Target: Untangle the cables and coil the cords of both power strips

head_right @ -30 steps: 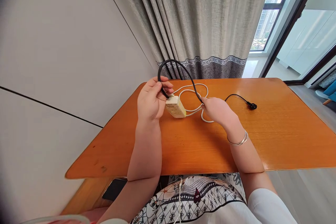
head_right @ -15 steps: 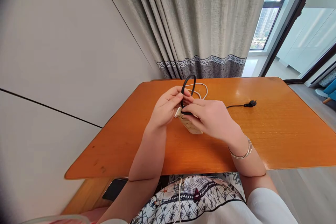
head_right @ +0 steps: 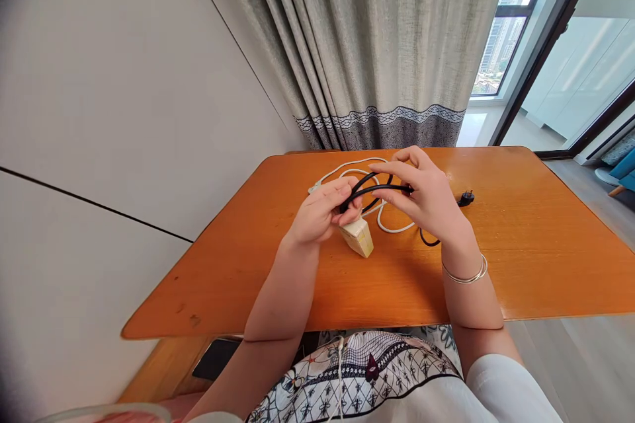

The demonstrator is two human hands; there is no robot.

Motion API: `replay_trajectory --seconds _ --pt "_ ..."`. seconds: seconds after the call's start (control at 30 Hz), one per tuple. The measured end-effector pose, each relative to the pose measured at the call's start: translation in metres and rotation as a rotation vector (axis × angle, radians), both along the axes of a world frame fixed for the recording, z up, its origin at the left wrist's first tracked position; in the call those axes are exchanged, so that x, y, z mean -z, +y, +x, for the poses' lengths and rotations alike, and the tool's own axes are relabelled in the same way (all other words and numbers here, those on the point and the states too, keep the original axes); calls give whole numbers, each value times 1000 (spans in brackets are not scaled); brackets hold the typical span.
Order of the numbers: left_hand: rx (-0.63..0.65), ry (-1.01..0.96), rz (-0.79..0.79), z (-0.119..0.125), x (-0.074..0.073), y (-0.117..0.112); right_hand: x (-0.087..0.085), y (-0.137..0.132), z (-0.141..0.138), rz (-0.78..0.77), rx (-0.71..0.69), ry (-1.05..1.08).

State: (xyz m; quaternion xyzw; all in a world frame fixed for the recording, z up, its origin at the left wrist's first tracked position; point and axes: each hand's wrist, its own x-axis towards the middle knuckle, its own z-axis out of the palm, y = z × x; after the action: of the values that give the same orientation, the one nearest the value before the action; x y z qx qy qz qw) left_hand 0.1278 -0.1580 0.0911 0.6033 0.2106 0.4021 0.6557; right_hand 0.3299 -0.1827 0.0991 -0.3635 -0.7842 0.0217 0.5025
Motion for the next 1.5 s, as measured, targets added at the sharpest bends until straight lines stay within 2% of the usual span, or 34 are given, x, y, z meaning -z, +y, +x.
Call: replay_trajectory --seconds 0.2,0.37,0.43,0.57,0.63,0.7,0.8,0.97,1.13,1.23,1.33,1.4,1.5 --pt "117 -9 -56 -1 2 2 6 8 -5 63 63 -28" --pt "249 -34 -133 -1 2 1 3 7 -4 47 7 -23" --pt "264 -68 -158 0 0 0 1 7 -1 -13 -53 -3" --pt "276 -112 -177 -2 -2 -1 -2 6 9 -288 -224 30" --pt "279 -126 -205 -4 -3 -1 -2 8 13 -380 -257 55" --pt "241 -164 -247 -7 -6 -1 -1 11 14 -406 -234 71" --pt "75 -271 -314 -9 -14 -4 3 17 10 -418 -157 33" --pt "-236 -435 -302 -12 -23 -4 12 21 -7 -523 28 -251" --pt "-341 -543 -221 -17 -20 2 19 21 -13 -645 -16 -390" --pt "-406 -615 -183 -22 -22 6 17 21 -6 -739 -70 -383" --pt "-488 -679 -165 -30 -28 6 10 21 3 -820 -131 -290" --pt "-518 -708 -172 -35 -32 6 7 20 6 -726 -94 -146" --pt "-512 -692 -177 -38 -35 4 6 20 5 -375 97 98"
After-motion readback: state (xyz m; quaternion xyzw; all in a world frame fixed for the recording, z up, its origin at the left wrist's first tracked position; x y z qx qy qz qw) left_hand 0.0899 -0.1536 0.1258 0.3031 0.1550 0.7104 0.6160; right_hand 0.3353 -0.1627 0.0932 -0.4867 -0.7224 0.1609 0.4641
